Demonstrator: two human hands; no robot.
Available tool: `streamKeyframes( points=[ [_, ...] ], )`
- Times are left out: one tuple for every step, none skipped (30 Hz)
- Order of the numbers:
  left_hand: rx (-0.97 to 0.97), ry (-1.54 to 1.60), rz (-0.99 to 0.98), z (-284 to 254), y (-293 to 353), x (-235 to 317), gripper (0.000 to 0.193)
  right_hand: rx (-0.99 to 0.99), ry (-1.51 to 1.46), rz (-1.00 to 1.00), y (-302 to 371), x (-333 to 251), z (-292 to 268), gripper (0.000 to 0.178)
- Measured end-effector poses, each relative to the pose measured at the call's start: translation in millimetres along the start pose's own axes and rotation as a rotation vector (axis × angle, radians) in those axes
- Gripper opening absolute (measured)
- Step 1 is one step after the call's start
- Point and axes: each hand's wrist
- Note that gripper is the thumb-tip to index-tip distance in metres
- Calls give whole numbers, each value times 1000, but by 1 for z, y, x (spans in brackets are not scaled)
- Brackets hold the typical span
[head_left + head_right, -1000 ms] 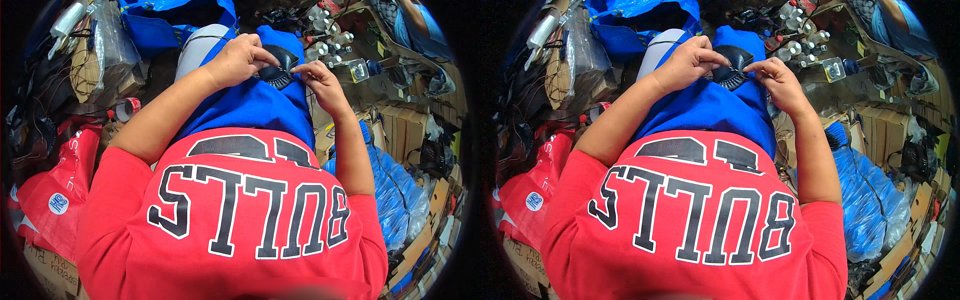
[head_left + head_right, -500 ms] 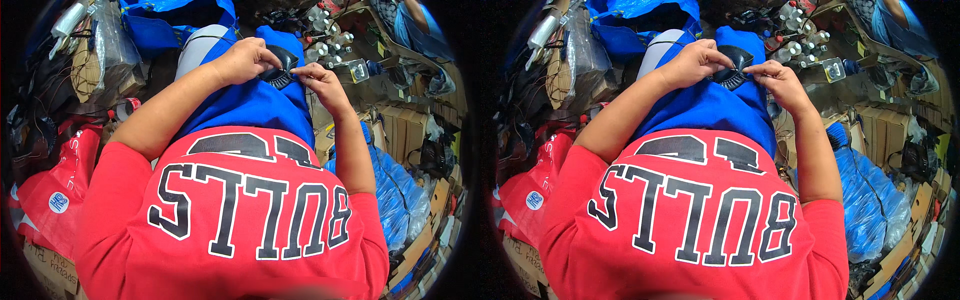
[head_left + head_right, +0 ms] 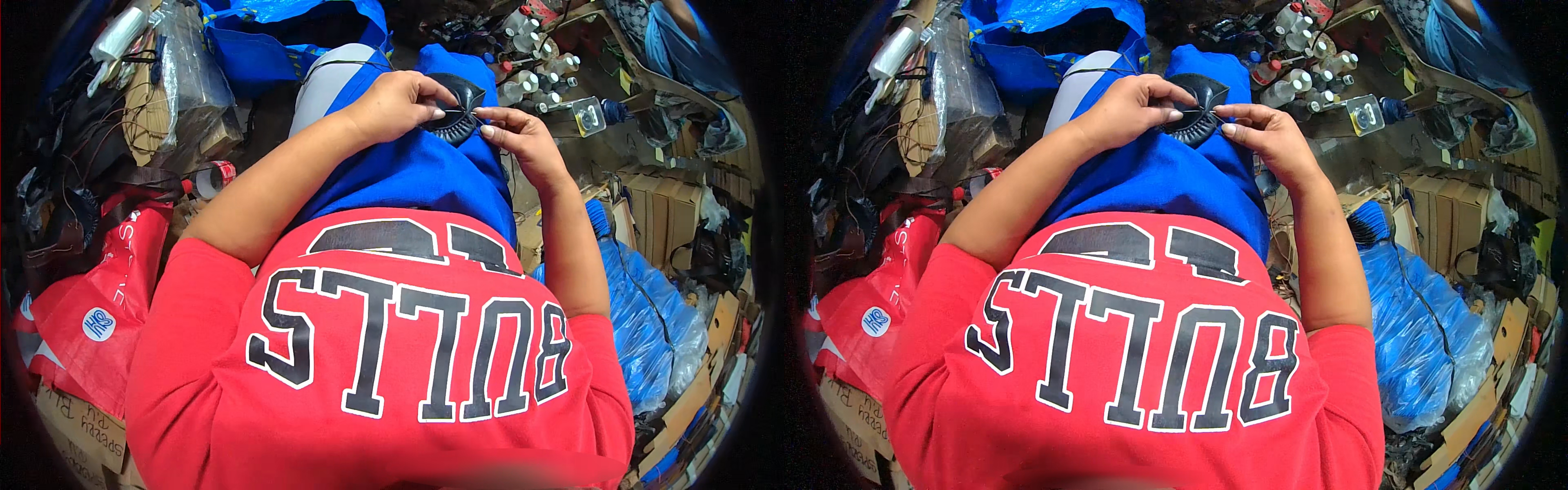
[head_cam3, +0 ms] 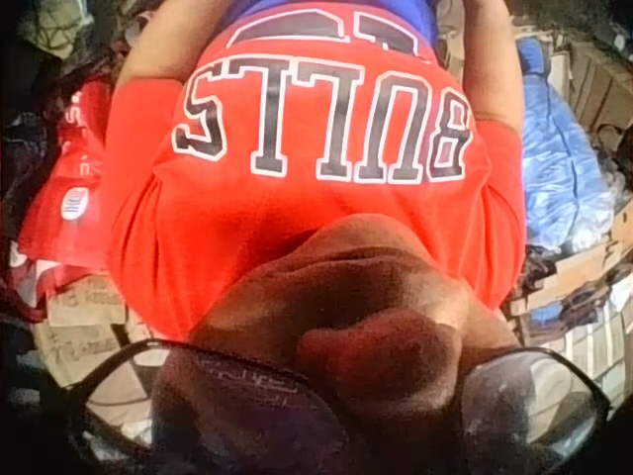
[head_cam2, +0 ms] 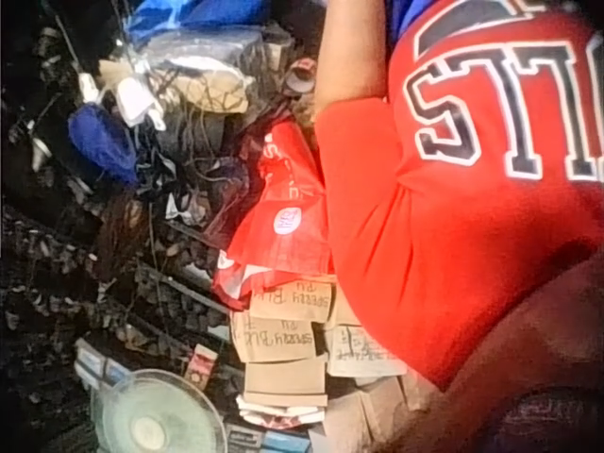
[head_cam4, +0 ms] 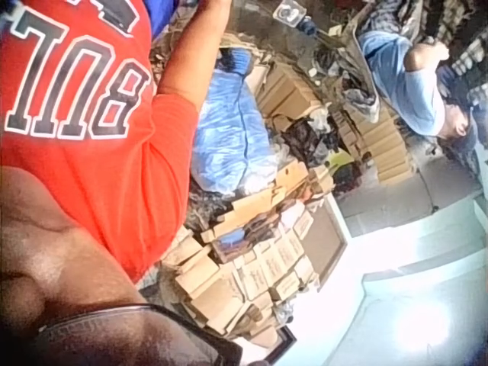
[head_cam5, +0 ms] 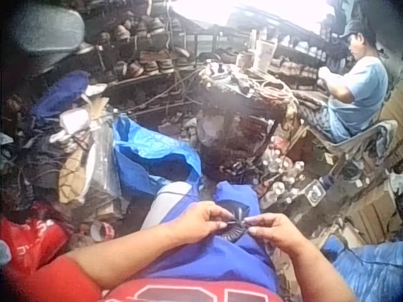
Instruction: The person is manually stitching a small black leather shoe component using a needle and thread.
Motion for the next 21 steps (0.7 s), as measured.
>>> streamKeyframes(
  points=[
    [-53, 144, -67, 0, -3, 0, 24, -8, -16, 15, -1, 0, -1, 35],
    [-36, 187, -45, 3, -4, -1, 20, -7, -15, 14, 0, -1, -1, 35],
    [-36, 185, -44, 5, -6, -2, 20, 6, 0, 17, -1, -2, 0, 35],
    [-25, 198, -23, 8, -8, -3, 18, 18, 15, 20, -2, -4, 2, 34],
    [-15, 212, -2, 9, -11, -4, 15, 18, 16, 18, -3, -7, 3, 34],
    [-21, 228, -8, 11, -12, -2, 10, 26, 5, 0, -4, -9, 6, 29],
    [-20, 228, -8, 13, -15, -4, 10, 34, -6, -17, -4, -11, 7, 25],
    [-16, 205, 6, 16, -19, -8, 10, 33, -5, -17, -6, -9, 5, 25],
    [-16, 183, 22, 17, -20, -5, 10, 35, 97, -16, -9, -9, 3, 21],
    [-19, 135, 29, 18, -21, -2, 9, 38, 200, -15, -10, -9, 2, 17],
    [-21, 136, 31, 17, -21, 0, 9, 40, 201, -14, -9, -10, 2, 17],
    [-17, 75, 26, 14, -20, 4, 8, 52, 261, -4, -10, -16, 5, 15],
    [-14, 13, 21, 11, -19, 8, 7, 63, 322, 7, -10, -19, 7, 14],
    [-12, 13, 21, 7, -18, 9, 7, 62, 323, 6, -11, -19, 8, 14],
    [26, -215, 154, 3, -17, 10, 6, 47, 337, -20, -10, -18, 8, 14],
    [64, -443, 285, 0, -15, 10, 6, 32, 351, -47, -9, -18, 8, 14],
    [66, -442, 287, -4, -11, 8, 6, 32, 354, -47, -7, -16, 4, 14],
    [55, -371, 211, -10, -7, 5, 7, 35, 295, -81, -4, -15, -3, 14],
    [39, -298, 138, -14, -3, 5, 7, 43, 235, -112, 0, -13, -11, 14],
    [-35, -57, 2, -14, 0, 5, 7, 21, 166, -93, 2, -10, -17, 13],
    [-34, -56, 1, -12, 1, 7, 7, 19, 167, -92, 2, -9, -15, 13]
  ],
)
Point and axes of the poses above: each hand's wrist, its own y-axis away from the middle knuckle, its own z-axis out of the palm, x = y × z, and after that the axes turned 13 degrees about -x, right-handed
